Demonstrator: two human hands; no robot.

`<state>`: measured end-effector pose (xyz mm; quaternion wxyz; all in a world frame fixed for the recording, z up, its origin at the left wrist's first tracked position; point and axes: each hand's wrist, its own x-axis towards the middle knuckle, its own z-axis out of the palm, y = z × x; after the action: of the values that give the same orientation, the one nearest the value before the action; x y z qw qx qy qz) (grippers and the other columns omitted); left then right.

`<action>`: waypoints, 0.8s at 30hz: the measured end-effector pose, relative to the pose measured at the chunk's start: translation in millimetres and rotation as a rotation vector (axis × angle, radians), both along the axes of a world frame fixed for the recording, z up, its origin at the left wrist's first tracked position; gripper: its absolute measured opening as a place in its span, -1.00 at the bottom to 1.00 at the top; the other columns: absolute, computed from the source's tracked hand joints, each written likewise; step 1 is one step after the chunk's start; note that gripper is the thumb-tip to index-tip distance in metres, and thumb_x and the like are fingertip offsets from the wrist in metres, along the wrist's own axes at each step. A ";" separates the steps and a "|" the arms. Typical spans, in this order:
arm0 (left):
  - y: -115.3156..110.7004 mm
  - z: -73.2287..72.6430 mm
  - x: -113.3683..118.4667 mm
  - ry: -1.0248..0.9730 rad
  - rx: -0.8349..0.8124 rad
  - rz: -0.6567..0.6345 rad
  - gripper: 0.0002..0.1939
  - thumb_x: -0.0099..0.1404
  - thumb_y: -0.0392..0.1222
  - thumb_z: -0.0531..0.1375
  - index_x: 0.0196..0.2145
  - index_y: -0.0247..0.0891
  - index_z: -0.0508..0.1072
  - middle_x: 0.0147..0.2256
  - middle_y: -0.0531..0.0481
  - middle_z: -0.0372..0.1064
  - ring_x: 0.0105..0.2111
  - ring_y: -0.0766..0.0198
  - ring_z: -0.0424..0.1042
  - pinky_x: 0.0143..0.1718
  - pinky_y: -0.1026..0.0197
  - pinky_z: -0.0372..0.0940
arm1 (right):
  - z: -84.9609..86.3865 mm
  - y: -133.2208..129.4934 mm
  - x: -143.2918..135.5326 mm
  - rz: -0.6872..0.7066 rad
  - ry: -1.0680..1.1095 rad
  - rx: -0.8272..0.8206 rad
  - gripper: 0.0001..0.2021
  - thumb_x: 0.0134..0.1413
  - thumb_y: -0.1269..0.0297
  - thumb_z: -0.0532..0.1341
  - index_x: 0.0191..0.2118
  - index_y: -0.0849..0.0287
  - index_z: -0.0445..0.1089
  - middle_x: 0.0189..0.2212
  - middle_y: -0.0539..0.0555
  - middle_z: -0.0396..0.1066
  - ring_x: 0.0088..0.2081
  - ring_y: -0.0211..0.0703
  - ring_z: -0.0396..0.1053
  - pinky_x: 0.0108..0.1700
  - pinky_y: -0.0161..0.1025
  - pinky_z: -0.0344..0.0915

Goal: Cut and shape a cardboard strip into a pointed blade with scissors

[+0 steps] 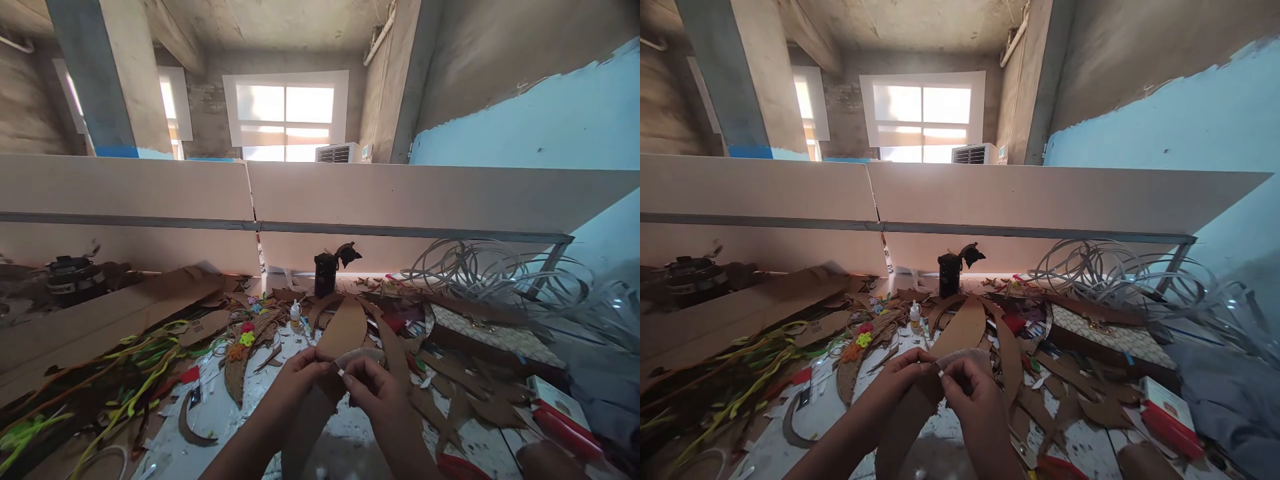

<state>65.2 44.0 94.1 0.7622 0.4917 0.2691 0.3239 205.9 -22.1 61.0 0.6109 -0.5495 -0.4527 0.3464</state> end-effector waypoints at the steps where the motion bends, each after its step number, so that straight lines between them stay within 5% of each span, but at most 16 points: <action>1: 0.0 0.4 -0.4 0.003 -0.003 0.002 -0.85 0.07 -0.17 0.29 -0.42 -0.28 0.44 -0.56 0.06 0.43 -0.58 0.29 0.39 -0.54 0.28 0.28 | -1.0 0.3 0.3 0.002 0.005 -0.002 -0.79 0.02 0.11 0.24 -0.46 0.13 0.34 -0.54 -0.06 0.22 -0.46 -0.20 0.14 -0.42 -0.27 0.08; 11: 9.6 -6.2 -3.4 0.023 -0.018 0.001 -0.74 0.08 -0.17 0.29 -0.26 -0.32 0.51 -0.47 0.00 0.50 -0.53 0.28 0.44 -0.49 0.28 0.30 | -7.6 2.4 -0.4 -0.006 0.031 0.031 -0.76 0.01 0.09 0.25 -0.45 0.16 0.34 -0.54 -0.07 0.24 -0.47 -0.22 0.18 -0.42 -0.30 0.10; 24: -0.2 -2.2 0.2 -0.019 -0.023 -0.017 -0.76 0.08 -0.15 0.31 -0.31 -0.34 0.61 -0.49 -0.02 0.49 -0.50 0.27 0.39 -0.43 0.27 0.23 | 10.0 -4.6 -4.1 -0.023 0.077 -0.008 -0.71 -0.05 0.00 0.32 -0.43 0.16 0.45 -0.53 -0.05 0.31 -0.46 -0.23 0.22 -0.40 -0.32 0.19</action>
<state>65.4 43.8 91.8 0.7730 0.4822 0.2612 0.3190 201.8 -26.7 71.0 0.6297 -0.5432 -0.4210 0.3621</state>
